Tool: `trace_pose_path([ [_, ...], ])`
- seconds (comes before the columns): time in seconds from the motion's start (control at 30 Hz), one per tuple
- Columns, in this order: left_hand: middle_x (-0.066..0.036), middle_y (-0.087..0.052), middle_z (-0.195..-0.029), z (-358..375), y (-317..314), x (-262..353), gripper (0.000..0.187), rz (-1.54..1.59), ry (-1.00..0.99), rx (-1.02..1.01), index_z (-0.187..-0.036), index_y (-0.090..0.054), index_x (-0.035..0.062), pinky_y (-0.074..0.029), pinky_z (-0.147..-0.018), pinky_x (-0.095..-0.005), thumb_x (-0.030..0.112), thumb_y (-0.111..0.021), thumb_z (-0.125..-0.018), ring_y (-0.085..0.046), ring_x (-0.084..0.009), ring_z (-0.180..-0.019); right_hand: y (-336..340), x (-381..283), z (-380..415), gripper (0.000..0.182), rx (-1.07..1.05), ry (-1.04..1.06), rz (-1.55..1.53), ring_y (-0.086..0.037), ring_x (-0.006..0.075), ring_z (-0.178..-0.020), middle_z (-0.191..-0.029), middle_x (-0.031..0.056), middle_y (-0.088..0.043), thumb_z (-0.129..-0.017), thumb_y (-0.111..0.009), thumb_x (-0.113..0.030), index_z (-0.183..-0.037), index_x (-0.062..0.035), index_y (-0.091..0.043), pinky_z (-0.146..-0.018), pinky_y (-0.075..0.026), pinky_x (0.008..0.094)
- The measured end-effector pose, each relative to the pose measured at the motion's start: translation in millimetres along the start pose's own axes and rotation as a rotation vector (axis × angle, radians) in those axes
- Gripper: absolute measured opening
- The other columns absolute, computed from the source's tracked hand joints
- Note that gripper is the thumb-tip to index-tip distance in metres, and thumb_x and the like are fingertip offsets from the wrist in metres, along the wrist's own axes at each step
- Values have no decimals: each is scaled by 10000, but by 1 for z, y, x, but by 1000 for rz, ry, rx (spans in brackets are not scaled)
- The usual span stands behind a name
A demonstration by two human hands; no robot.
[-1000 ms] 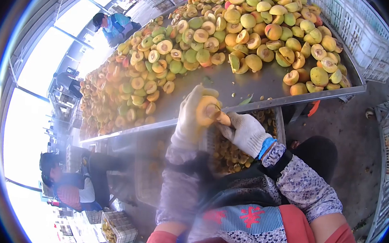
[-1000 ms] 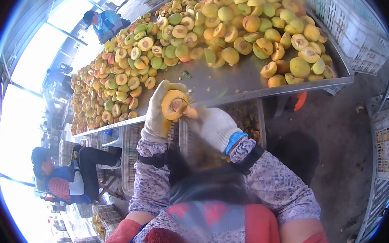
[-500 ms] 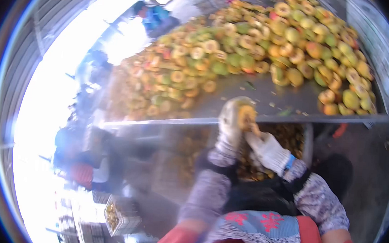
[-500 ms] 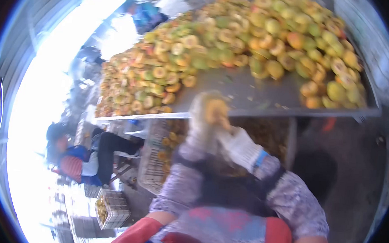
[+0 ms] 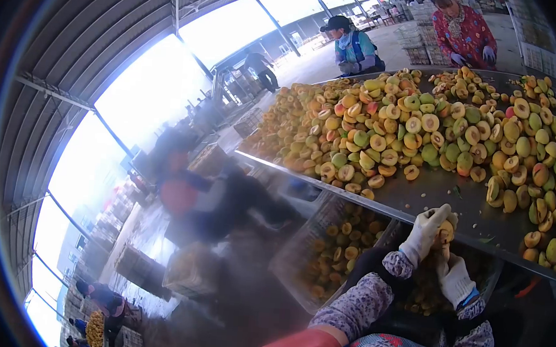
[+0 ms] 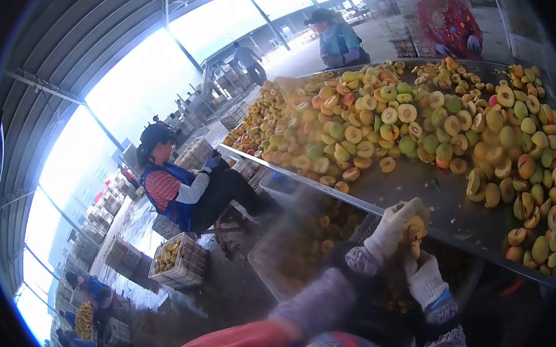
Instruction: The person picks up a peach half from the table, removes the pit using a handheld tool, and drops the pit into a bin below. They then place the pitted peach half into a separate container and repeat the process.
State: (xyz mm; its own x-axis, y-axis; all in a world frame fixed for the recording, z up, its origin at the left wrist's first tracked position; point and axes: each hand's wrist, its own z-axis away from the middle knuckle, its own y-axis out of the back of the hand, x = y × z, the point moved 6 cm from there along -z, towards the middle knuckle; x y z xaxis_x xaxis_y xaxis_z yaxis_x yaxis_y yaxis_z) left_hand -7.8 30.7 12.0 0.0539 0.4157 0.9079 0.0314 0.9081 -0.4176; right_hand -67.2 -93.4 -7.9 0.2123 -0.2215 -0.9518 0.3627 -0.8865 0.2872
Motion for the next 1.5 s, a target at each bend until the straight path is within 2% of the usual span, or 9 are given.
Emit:
trace_pose_path([
  [0.23,-64,-652,-784,-1,-3,-7,437,-28,-51,47,-896,-671,-8,-524,-592,-281,420,-624,-970,-631,-153,-652,1,-15,26,529,-143,-562,-359,-647,246,-899,-988,134,-662,-1039,-449,-466,-1283,-2,-519,-835,-514,363],
  [0.33,-71,-632,-756,-9,2,-14,456,-82,44,-130,-884,-668,-6,-517,-629,-287,429,-571,-978,-645,-175,-703,0,12,10,608,5,-139,174,-697,321,-901,-969,174,-692,-1013,-426,-556,-1190,7,-574,-785,-532,386],
  [0.47,-125,-724,-869,-13,25,-16,447,-660,108,98,-994,-713,-2,-537,-790,-337,423,-591,-928,-691,-205,-848,-15,30,-1,609,-142,28,-25,-687,297,-752,-784,135,-682,-1024,-404,-530,-1002,32,-637,-696,-531,400],
  [0.5,-111,-702,-799,-24,33,-35,464,-673,-208,77,-912,-698,-9,-541,-693,-326,436,-571,-953,-679,-202,-735,-15,30,2,608,-144,-24,-38,-686,294,-756,-788,135,-682,-1024,-405,-529,-1005,32,-637,-698,-530,397],
  [0.6,-74,-636,-673,2,6,-16,503,-59,19,-35,-787,-644,-1,-500,-597,-256,433,-505,-1001,-624,-166,-594,-19,20,8,605,-167,-137,-75,-683,284,-768,-800,134,-684,-1025,-405,-529,-1013,31,-636,-706,-527,391],
  [0.9,-150,-709,-773,-26,37,-44,488,-612,-169,32,-889,-704,-45,-551,-704,-343,419,-553,-912,-701,-241,-739,-20,22,13,598,-185,-268,-107,-674,256,-805,-837,131,-688,-1029,-408,-526,-1038,27,-633,-729,-518,373],
  [1.3,-148,-719,-807,-26,42,-81,539,-214,10,342,-888,-702,-5,-537,-698,-356,495,-519,-967,-703,-248,-714,-24,25,16,589,-207,-368,-120,-662,219,-854,-887,127,-694,-1034,-411,-523,-1070,23,-628,-760,-506,348],
  [1.4,-166,-723,-832,-17,27,-57,541,-145,64,92,-906,-710,-3,-536,-759,-364,500,-520,-961,-713,-266,-795,-21,26,16,587,-199,-381,-123,-659,210,-866,-899,126,-695,-1035,-411,-522,-1078,22,-627,-768,-503,342],
  [1.5,-190,-730,-896,-16,42,-42,594,-817,75,178,-971,-710,-41,-524,-836,-384,517,-508,-951,-705,-337,-927,-18,23,18,585,-183,-395,-126,-656,200,-879,-911,125,-697,-1036,-412,-521,-1086,21,-626,-775,-500,336],
])
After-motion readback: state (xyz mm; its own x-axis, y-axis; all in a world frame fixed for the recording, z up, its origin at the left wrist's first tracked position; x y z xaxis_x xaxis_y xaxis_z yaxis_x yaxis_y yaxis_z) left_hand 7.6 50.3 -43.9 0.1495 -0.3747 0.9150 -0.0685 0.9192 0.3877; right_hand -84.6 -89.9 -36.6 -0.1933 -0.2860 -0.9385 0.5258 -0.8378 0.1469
